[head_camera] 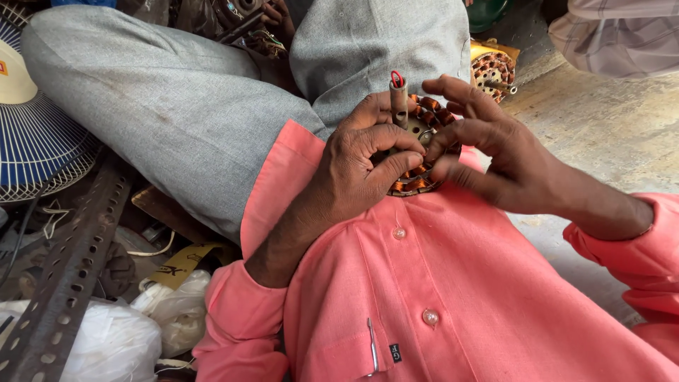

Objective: Repairing the copper winding and wiring of a ceiling fan motor stator.

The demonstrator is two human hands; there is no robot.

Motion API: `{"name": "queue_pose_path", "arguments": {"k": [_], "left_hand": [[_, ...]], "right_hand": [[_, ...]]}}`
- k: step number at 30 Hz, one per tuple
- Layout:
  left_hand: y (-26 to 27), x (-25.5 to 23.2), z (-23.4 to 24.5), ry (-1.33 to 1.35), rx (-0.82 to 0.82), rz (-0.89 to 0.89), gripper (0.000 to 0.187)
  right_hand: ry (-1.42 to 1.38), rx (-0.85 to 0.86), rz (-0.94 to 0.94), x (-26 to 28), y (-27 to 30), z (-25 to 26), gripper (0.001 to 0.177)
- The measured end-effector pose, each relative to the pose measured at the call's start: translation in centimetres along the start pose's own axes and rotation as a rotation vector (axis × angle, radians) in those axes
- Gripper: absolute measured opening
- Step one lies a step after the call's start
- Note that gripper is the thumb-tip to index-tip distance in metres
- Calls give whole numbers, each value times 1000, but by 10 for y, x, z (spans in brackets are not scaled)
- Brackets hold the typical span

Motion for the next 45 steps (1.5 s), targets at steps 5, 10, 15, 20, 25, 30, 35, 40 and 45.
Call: {"name": "queue_pose_path", "arguments": {"k": [5,10,15,20,25,30,35,40,45], "left_hand": [[-1,2,0,82,22,34,8],[1,3,4,99,8,-41,8],[-3,-7,1,40,-35,-38,10],[-4,-18,-5,-170,-60,-122,16],[-6,-18,-5,-244,-18,-113,16],[-6,-14,-6,-263,35,-66,15],[-5,-10,-7,-225,43,-108,15],[-6,-10,-5,-196,39,-127,12],[-4,-8,-4,-196,-26,-175,13]], "right_hand": [[-6,-43,7,-6,1,1,15],[-213,-43,-177,-26,10,5,11],[-23,-147,-10,5,1,9,9],[537,-76,458,8,9,-1,13],[438,-1,206,18,-5,6,13],[196,54,-84,7,-14,12,9],[49,120,-261,4,-22,12,13],[-125,129,-474,-18,-24,13,18],[20,48,-385,4,-24,25,18]]}}
Point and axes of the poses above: each hand's wrist, its own y-axis away from the middle knuckle, its own z-axis out of the back of the hand, x = y × z, the point moved 5 cm from there along -y, towards the middle knuckle, and after that the axes turned 1 degree about x, right-handed, at the moved point
